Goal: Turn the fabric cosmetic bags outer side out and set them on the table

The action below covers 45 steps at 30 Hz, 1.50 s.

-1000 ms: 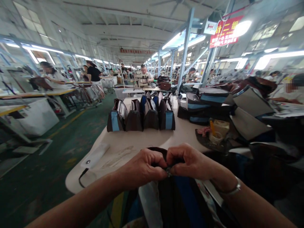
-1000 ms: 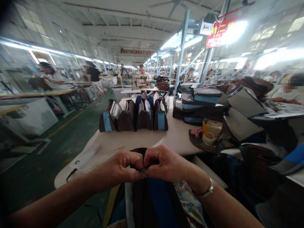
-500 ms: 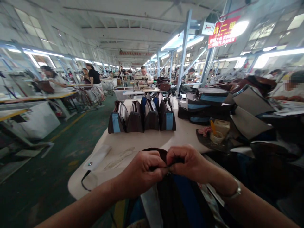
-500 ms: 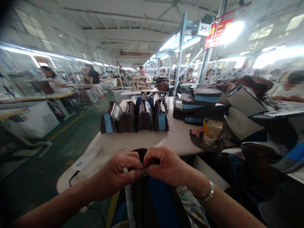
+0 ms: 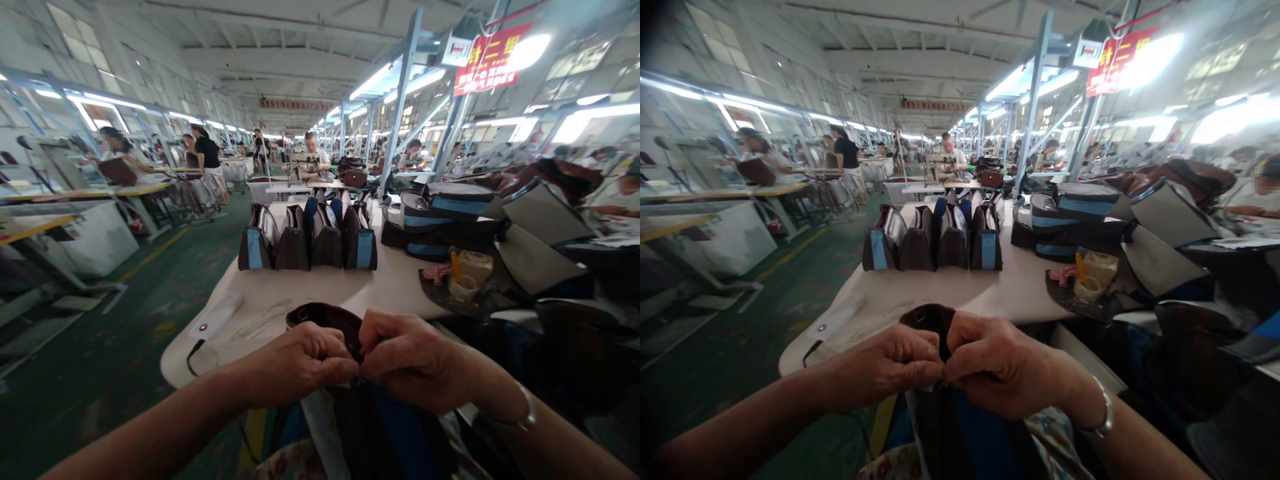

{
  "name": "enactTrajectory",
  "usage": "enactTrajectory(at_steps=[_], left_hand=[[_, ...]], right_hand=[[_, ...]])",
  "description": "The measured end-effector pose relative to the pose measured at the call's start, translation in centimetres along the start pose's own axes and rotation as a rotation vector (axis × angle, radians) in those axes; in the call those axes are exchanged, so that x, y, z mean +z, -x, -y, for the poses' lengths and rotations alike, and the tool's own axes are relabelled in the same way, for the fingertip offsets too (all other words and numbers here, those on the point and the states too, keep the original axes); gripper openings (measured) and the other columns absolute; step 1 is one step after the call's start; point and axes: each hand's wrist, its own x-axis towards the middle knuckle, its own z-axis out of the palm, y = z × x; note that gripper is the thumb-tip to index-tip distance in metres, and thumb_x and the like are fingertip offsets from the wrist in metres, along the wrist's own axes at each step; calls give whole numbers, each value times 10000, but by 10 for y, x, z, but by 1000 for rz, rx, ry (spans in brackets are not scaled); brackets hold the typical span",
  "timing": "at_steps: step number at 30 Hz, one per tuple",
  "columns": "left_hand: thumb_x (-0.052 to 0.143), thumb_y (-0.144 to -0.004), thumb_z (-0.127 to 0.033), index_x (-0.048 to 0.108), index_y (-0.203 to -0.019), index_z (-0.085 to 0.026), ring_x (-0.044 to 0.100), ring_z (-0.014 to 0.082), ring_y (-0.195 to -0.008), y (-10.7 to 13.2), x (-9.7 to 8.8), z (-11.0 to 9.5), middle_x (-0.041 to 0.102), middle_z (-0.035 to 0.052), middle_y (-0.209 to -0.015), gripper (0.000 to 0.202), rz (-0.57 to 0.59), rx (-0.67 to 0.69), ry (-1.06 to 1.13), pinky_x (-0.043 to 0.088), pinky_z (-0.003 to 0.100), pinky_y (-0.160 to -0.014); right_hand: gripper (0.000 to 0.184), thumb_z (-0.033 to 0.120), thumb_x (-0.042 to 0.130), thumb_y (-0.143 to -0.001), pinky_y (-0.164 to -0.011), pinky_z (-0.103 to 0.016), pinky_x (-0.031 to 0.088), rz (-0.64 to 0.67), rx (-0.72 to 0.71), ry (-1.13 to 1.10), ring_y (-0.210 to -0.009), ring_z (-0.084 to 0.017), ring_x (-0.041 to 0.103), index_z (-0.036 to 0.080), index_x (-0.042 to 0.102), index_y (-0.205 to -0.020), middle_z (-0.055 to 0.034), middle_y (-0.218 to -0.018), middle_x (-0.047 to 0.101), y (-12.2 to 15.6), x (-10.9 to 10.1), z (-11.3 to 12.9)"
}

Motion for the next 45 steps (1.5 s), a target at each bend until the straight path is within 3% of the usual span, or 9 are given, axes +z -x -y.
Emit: enactTrajectory(at_steps=[4,8,14,18,25,28,31,38,45], left_hand=[[631,-876,-281,673,-749,-141,485,108,-709,-2,7,-6,540,-24,-782,194,37,-15,7,368,235,-639],[634,-795,-165,658,-690,-152,551,122,-745,0,19,-13,593,-14,-801,108,-144,14,-65,401,232,-659],[567,-702,-49,577,-615,-152,536,107,-704,-4,26,-26,575,-19,-754,135,-296,110,-234,386,225,-632],[573,-731,-74,618,-655,-142,557,122,-741,-13,5,-33,582,-4,-782,112,-269,196,-298,402,236,-666],[577,-757,-121,650,-728,-137,568,156,-822,-12,-38,-13,611,22,-871,80,-116,177,-239,425,258,-753],[573,-711,-101,606,-698,-145,565,158,-848,7,-33,3,612,14,-892,56,-84,85,-152,424,250,-775],[549,-673,-81,593,-712,-160,542,144,-842,29,-26,10,579,-13,-870,98,-105,6,-146,404,242,-781],[637,-709,-181,673,-998,-206,538,179,-919,42,-16,-6,615,-16,-954,292,-64,-193,-99,405,264,-809],[716,-811,-437,734,-841,-153,499,135,-742,22,14,-1,580,-14,-779,287,-195,-208,23,367,254,-670]], right_hand=[[160,89,610,-797,-668,-238,429,-43,36,-146,-758,-128,539,168,706,-898,-48,-882,558,2,0,5],[276,312,481,-1003,-712,-264,429,-107,281,-365,-778,-146,552,142,656,-874,-47,-839,583,3,-7,1],[249,330,542,-997,-705,-243,380,123,299,-89,-753,-117,507,136,631,-869,-9,-821,555,-8,-37,6],[121,233,663,-872,-655,-229,381,158,284,-56,-715,-106,505,139,617,-811,9,-799,562,-22,-53,15],[151,50,618,-674,-460,-202,224,-99,433,43,-527,-55,334,153,515,-634,83,-575,412,-50,-4,4],[107,146,716,-741,-539,-190,350,2,366,-77,-611,-75,486,147,636,-813,47,-722,577,-44,6,-9],[413,389,811,-770,-736,-255,463,108,291,-168,-824,-149,592,152,661,-1073,-39,-974,664,-30,1,-28],[298,367,795,-811,-834,-310,442,77,195,-331,-886,-175,579,151,676,-978,-48,-945,655,-14,18,-44],[336,345,853,-732,-668,-241,393,36,351,-574,-743,-121,494,131,639,-876,-1,-839,587,-8,24,-41]])
